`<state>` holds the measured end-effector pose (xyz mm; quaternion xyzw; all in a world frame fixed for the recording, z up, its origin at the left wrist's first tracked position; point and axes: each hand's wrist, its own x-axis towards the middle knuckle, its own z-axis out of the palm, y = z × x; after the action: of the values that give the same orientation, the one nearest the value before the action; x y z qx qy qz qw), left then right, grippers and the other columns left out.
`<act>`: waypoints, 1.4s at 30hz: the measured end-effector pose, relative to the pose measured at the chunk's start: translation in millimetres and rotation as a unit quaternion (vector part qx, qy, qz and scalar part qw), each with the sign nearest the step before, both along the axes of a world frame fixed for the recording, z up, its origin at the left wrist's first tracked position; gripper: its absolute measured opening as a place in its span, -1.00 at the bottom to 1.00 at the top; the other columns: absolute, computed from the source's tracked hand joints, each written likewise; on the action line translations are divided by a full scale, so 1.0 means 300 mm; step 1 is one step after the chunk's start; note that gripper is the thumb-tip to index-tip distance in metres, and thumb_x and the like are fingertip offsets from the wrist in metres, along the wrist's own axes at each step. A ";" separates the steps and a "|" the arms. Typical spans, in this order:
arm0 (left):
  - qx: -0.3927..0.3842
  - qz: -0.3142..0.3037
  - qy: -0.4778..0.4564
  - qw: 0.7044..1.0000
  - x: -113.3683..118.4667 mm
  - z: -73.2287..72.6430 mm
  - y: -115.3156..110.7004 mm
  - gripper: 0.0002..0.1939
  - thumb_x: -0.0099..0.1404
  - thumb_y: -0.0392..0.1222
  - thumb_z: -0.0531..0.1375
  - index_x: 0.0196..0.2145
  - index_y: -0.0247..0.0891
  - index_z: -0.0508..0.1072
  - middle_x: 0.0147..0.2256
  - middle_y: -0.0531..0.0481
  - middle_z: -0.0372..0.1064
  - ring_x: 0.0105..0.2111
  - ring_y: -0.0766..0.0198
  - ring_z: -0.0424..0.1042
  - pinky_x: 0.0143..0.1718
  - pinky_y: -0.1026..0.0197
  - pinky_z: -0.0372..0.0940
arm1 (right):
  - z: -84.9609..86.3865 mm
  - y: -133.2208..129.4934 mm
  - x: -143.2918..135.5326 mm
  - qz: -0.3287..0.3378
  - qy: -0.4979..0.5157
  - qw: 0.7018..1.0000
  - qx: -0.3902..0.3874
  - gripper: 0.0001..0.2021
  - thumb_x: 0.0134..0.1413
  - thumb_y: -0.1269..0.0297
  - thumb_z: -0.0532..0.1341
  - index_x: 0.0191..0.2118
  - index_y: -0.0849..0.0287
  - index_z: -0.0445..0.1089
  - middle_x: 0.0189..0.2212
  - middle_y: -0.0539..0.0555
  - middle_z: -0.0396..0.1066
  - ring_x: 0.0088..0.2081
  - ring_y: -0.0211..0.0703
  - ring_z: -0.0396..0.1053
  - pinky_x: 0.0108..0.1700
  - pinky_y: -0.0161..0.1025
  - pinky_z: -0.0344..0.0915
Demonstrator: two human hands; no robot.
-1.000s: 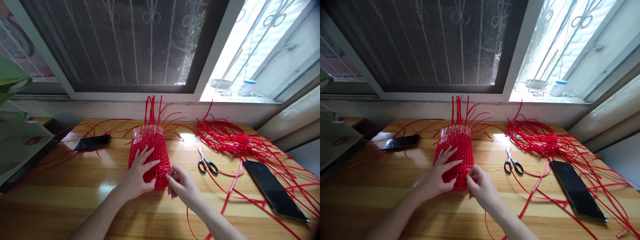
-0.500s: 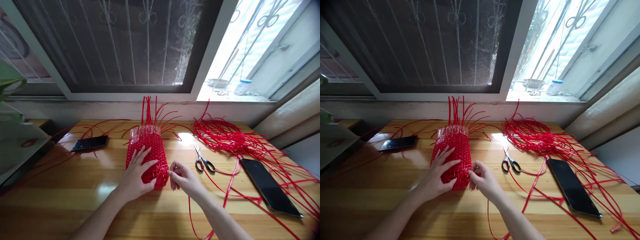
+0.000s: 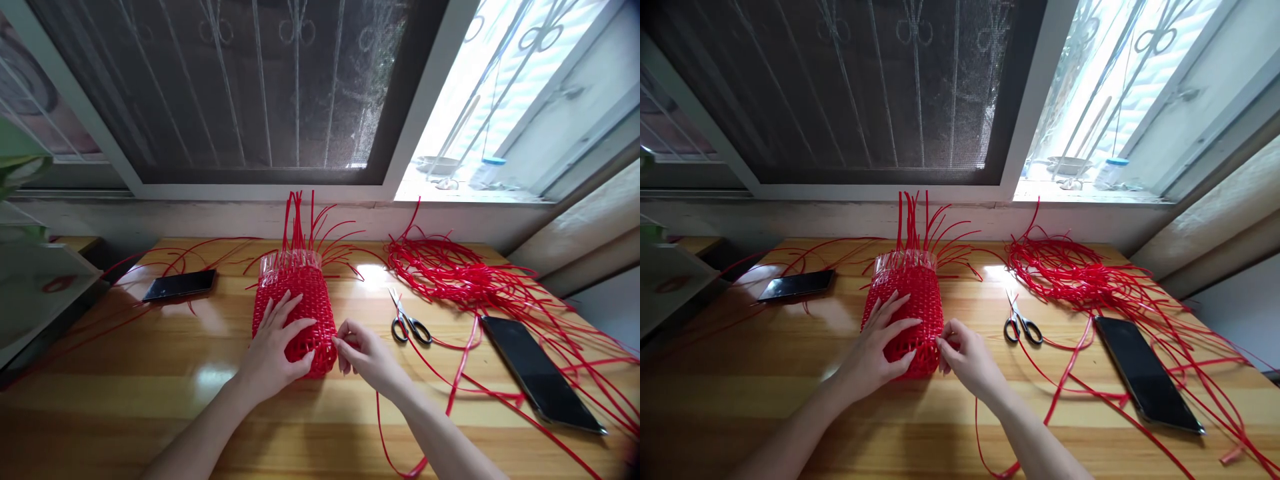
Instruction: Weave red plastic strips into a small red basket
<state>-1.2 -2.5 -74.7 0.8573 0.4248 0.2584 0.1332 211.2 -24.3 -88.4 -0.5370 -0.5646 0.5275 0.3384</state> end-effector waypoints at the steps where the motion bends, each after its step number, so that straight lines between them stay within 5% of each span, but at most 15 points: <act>1: -0.001 0.001 0.001 1.000 0.001 0.000 -0.001 -0.50 0.16 -0.23 0.27 0.08 -0.05 0.39 0.33 -0.09 0.05 0.36 -0.07 -0.05 0.33 -0.30 -0.09 | -0.005 0.006 0.008 0.013 -0.004 1.000 -0.015 -0.66 0.14 -0.04 0.13 -0.37 0.14 0.13 -0.65 -0.07 0.31 -0.62 -0.35 0.24 -0.58 -0.41 0.11; 7: 0.002 0.033 0.011 0.999 0.024 -0.002 -0.020 -0.54 0.17 -0.16 0.28 0.04 -0.05 0.39 0.32 -0.10 0.07 0.36 -0.10 -0.04 0.32 -0.38 -0.19 | 0.006 0.020 0.030 0.079 -0.005 0.996 -0.037 -0.65 0.16 -0.07 0.11 -0.34 0.14 0.13 -0.67 -0.12 0.22 -0.64 -0.37 0.12 -0.61 -0.42 0.01; 12: -0.004 0.094 0.022 0.995 0.056 -0.001 -0.060 -0.53 0.19 -0.26 0.23 0.07 -0.07 0.35 0.35 -0.16 0.00 0.38 -0.20 -0.14 0.27 -0.52 -0.27 | 0.016 0.013 0.027 0.111 -0.018 0.993 0.025 -0.73 0.27 0.07 0.05 -0.34 0.15 0.14 -0.59 -0.10 0.18 -0.56 -0.36 0.08 -0.51 -0.38 0.05; 21: 0.000 0.095 0.015 0.995 0.067 -0.011 -0.067 -0.53 0.21 -0.33 0.18 0.07 -0.04 0.33 0.35 -0.14 -0.02 0.38 -0.20 -0.15 0.24 -0.55 -0.24 | 0.012 0.016 0.023 0.128 -0.122 0.978 0.115 -0.81 0.31 0.22 -0.01 -0.35 0.14 0.15 -0.53 -0.06 0.24 -0.48 -0.29 0.15 -0.37 -0.33 0.10; 25: 0.006 0.096 -0.018 0.995 0.067 -0.006 -0.069 -0.52 0.17 -0.35 0.20 0.03 -0.06 0.29 0.30 -0.16 0.04 0.36 -0.18 -0.10 0.25 -0.54 -0.20 | 0.009 0.003 -0.004 0.115 -0.181 0.961 0.176 -0.86 0.30 0.24 -0.03 -0.30 0.13 0.11 -0.43 0.01 0.31 -0.44 -0.24 0.21 -0.36 -0.30 0.10; 32: 0.052 0.102 -0.041 0.993 0.062 0.010 -0.070 -0.94 0.26 -0.25 0.17 -0.35 -0.20 0.31 -0.12 -0.13 0.20 0.04 -0.05 0.27 0.17 -0.38 0.15 | 0.005 -0.036 -0.043 0.078 -0.321 0.883 0.334 -0.88 0.27 0.45 -0.12 -0.19 0.14 0.10 -0.44 0.06 0.38 -0.44 -0.15 0.30 -0.37 -0.25 0.11; 38: 0.023 0.059 0.000 0.998 0.048 0.043 -0.067 -0.87 0.30 -0.33 0.12 -0.43 -0.25 0.35 -0.11 -0.16 0.23 0.07 -0.07 0.26 0.14 -0.37 0.19 | 0.003 -0.052 -0.072 0.067 -0.355 0.818 0.447 -0.82 0.25 0.55 -0.10 -0.14 0.19 0.14 -0.45 0.08 0.38 -0.41 -0.11 0.24 -0.33 -0.23 0.13; 40: -0.011 0.038 -0.011 0.999 0.037 0.058 -0.063 -0.84 0.30 -0.33 0.13 -0.45 -0.24 0.35 -0.10 -0.15 0.25 0.08 -0.05 0.26 0.14 -0.33 0.21 | 0.011 -0.058 -0.076 0.078 -0.352 0.818 0.448 -0.83 0.26 0.52 -0.09 -0.15 0.19 0.15 -0.44 0.09 0.37 -0.39 -0.10 0.23 -0.32 -0.21 0.13; 42: -0.037 0.035 -0.036 0.998 0.018 0.067 -0.051 -0.82 0.32 -0.30 0.12 -0.45 -0.22 0.36 -0.11 -0.13 0.27 0.07 0.00 0.29 0.13 -0.25 0.25 | 0.028 -0.059 -0.069 0.097 -0.335 0.850 0.394 -0.87 0.30 0.44 -0.10 -0.16 0.18 0.15 -0.41 0.11 0.38 -0.38 -0.11 0.24 -0.32 -0.21 0.12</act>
<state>4.3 -17.9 -54.5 0.8267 0.4585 0.2775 0.1713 190.4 -42.1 -79.9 -0.4452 -0.8535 0.0786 0.2591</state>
